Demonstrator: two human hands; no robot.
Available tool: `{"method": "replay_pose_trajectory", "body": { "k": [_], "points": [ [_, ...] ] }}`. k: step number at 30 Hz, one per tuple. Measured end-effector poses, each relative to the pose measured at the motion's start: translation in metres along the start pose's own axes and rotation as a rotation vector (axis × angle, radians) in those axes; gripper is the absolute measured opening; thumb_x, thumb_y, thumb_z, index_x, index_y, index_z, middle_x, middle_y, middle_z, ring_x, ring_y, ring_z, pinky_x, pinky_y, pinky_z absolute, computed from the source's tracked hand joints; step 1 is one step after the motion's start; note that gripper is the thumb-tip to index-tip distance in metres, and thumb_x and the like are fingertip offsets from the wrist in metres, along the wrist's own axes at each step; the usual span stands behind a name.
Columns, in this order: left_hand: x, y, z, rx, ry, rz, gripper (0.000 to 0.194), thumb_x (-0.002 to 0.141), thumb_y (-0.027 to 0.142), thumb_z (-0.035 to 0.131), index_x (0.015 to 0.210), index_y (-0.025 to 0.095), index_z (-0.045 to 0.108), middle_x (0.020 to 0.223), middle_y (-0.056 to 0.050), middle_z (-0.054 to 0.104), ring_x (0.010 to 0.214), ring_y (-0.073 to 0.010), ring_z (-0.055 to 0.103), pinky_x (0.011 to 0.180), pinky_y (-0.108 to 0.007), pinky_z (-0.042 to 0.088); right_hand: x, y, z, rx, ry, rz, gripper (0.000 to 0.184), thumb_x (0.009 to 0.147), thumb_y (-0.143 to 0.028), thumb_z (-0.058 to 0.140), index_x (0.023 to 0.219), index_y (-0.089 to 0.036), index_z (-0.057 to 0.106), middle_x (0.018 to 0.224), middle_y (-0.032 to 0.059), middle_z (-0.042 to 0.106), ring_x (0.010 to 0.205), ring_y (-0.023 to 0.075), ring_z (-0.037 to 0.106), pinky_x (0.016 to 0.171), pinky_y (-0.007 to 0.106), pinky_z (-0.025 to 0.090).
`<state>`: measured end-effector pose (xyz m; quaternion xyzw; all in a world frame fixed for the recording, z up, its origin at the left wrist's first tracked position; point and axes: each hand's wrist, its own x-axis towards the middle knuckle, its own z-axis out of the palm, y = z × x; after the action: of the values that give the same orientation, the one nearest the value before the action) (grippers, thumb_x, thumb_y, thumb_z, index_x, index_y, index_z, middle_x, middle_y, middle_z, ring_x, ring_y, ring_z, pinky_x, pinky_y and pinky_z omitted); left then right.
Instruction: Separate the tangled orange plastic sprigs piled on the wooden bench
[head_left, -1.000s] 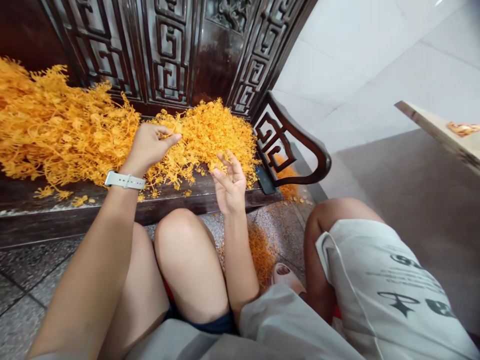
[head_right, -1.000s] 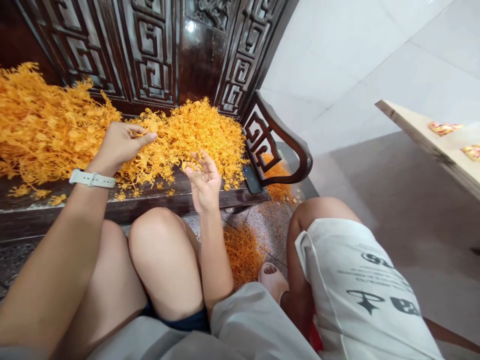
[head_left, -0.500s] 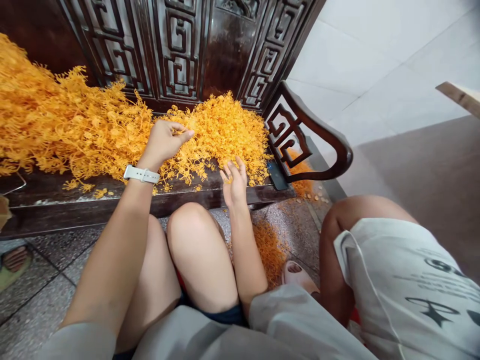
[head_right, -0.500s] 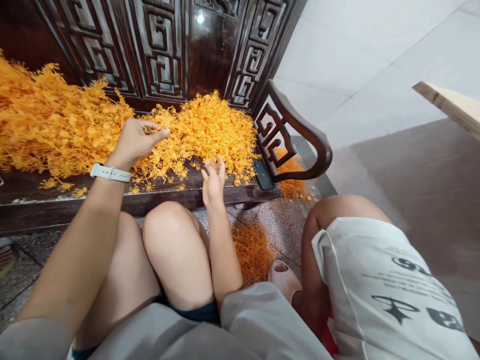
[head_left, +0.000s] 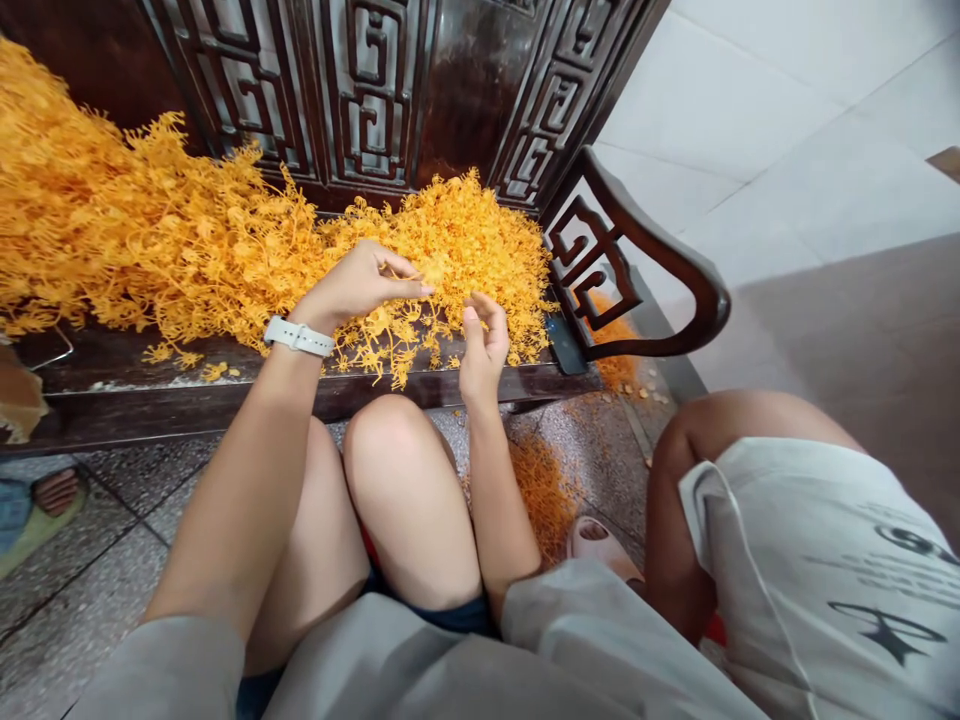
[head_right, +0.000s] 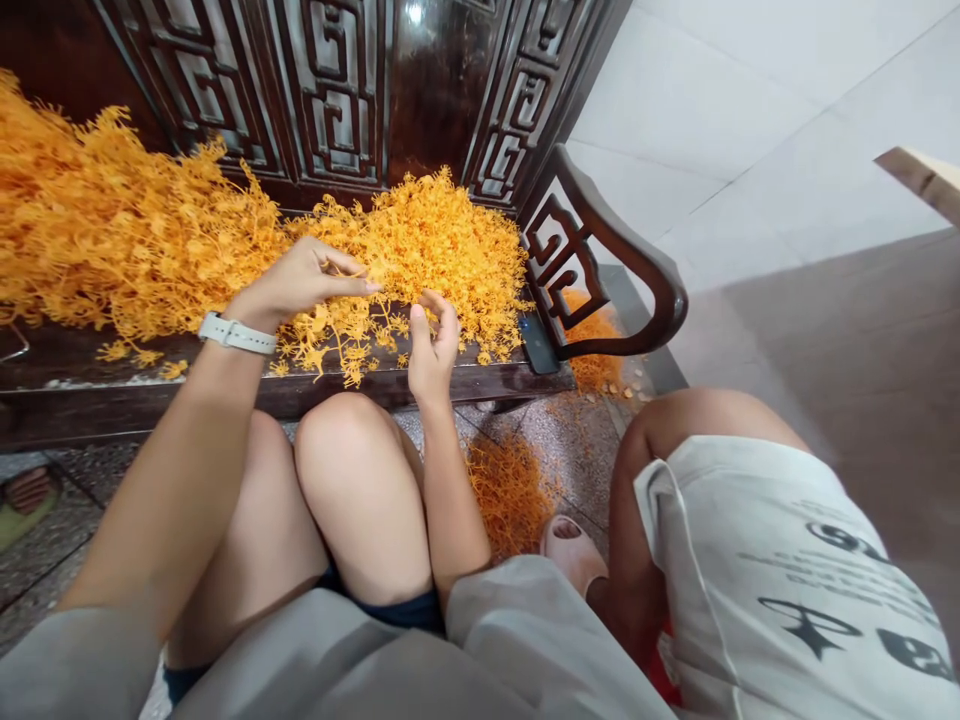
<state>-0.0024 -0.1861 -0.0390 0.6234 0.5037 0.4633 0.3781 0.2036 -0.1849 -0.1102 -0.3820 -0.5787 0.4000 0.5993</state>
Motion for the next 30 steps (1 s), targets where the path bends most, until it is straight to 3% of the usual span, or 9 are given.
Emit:
{"method": "replay_pose_trajectory", "body": {
  "k": [7, 13, 16, 19, 22, 24, 26, 28, 30],
  "points": [
    [0.002, -0.003, 0.013, 0.064, -0.342, 0.043, 0.025, 0.077, 0.042, 0.085, 0.071, 0.018, 0.081, 0.056, 0.001, 0.058, 0.051, -0.01, 0.04, 0.056, -0.03, 0.035, -0.003, -0.011, 0.002, 0.1, -0.17, 0.008, 0.021, 0.096, -0.047, 0.074, 0.098, -0.026, 0.074, 0.095, 0.0004, 0.072, 0.089, 0.0145, 0.067, 0.086, 0.031, 0.054],
    [0.003, -0.006, 0.015, 0.078, -0.28, 0.089, 0.032, 0.077, 0.05, 0.084, 0.079, 0.018, 0.083, 0.062, -0.002, 0.065, 0.058, -0.0144, 0.051, 0.065, -0.034, 0.042, 0.001, 0.003, 0.011, 0.293, -0.019, 0.153, 0.036, 0.084, -0.052, 0.083, 0.079, -0.024, 0.06, 0.07, -0.0036, 0.057, 0.064, 0.0107, 0.053, 0.066, 0.027, 0.048],
    [0.008, -0.019, 0.005, 0.115, -0.144, 0.082, 0.034, 0.077, 0.048, 0.085, 0.082, 0.015, 0.08, 0.063, -0.003, 0.065, 0.065, -0.0179, 0.057, 0.071, -0.037, 0.046, -0.002, -0.027, 0.01, 0.341, -0.053, 0.084, 0.036, 0.084, -0.05, 0.084, 0.079, -0.025, 0.059, 0.07, -0.0034, 0.057, 0.063, 0.0108, 0.054, 0.066, 0.028, 0.049],
    [0.014, -0.036, -0.02, 0.174, 0.161, 0.03, 0.036, 0.074, 0.049, 0.087, 0.076, 0.016, 0.074, 0.062, -0.003, 0.062, 0.068, -0.0182, 0.054, 0.07, -0.038, 0.043, -0.009, -0.088, -0.01, 0.502, -0.229, -0.125, 0.03, 0.085, -0.039, 0.084, 0.074, -0.027, 0.06, 0.066, -0.0044, 0.053, 0.06, 0.0107, 0.053, 0.061, 0.025, 0.052],
    [0.014, -0.039, -0.048, 0.007, 0.498, 0.023, 0.044, 0.076, 0.063, 0.084, 0.077, 0.021, 0.072, 0.062, 0.0, 0.055, 0.066, -0.0142, 0.045, 0.062, -0.035, 0.036, -0.013, -0.133, -0.035, 0.826, -0.801, -0.412, 0.031, 0.089, -0.026, 0.08, 0.063, -0.026, 0.062, 0.061, -0.0056, 0.06, 0.051, 0.0071, 0.052, 0.051, 0.019, 0.051],
    [0.01, -0.032, -0.054, -0.199, 0.595, 0.013, 0.047, 0.079, 0.071, 0.079, 0.085, 0.024, 0.073, 0.059, 0.003, 0.045, 0.063, -0.0121, 0.039, 0.058, -0.033, 0.03, -0.009, -0.13, -0.042, 0.991, -0.945, -0.452, 0.027, 0.093, -0.032, 0.077, 0.067, -0.029, 0.071, 0.065, -0.0058, 0.067, 0.048, 0.0063, 0.054, 0.049, 0.017, 0.051],
    [0.005, -0.022, -0.05, -0.332, 0.61, 0.002, 0.049, 0.079, 0.074, 0.078, 0.086, 0.026, 0.072, 0.058, 0.004, 0.04, 0.058, -0.0111, 0.034, 0.055, -0.032, 0.027, -0.001, -0.105, -0.039, 0.978, -0.656, -0.212, 0.016, 0.095, -0.04, 0.074, 0.08, -0.034, 0.077, 0.073, -0.0041, 0.071, 0.052, 0.0083, 0.056, 0.052, 0.019, 0.053],
    [0.002, -0.014, -0.041, -0.342, 0.599, -0.002, 0.05, 0.078, 0.074, 0.078, 0.084, 0.025, 0.071, 0.059, 0.004, 0.044, 0.054, -0.0107, 0.035, 0.052, -0.032, 0.029, 0.009, -0.071, -0.03, 0.8, -0.29, 0.197, 0.011, 0.094, -0.04, 0.074, 0.091, -0.031, 0.078, 0.087, -0.0002, 0.075, 0.065, 0.0103, 0.061, 0.061, 0.022, 0.056],
    [0.001, -0.011, -0.032, -0.267, 0.566, -0.011, 0.051, 0.081, 0.075, 0.075, 0.087, 0.024, 0.071, 0.059, 0.002, 0.049, 0.053, -0.0114, 0.041, 0.051, -0.031, 0.032, 0.013, -0.044, -0.019, 0.641, -0.084, 0.484, 0.014, 0.09, -0.035, 0.076, 0.101, -0.026, 0.077, 0.099, 0.0016, 0.075, 0.073, 0.0103, 0.063, 0.066, 0.023, 0.057]
  ]
}}
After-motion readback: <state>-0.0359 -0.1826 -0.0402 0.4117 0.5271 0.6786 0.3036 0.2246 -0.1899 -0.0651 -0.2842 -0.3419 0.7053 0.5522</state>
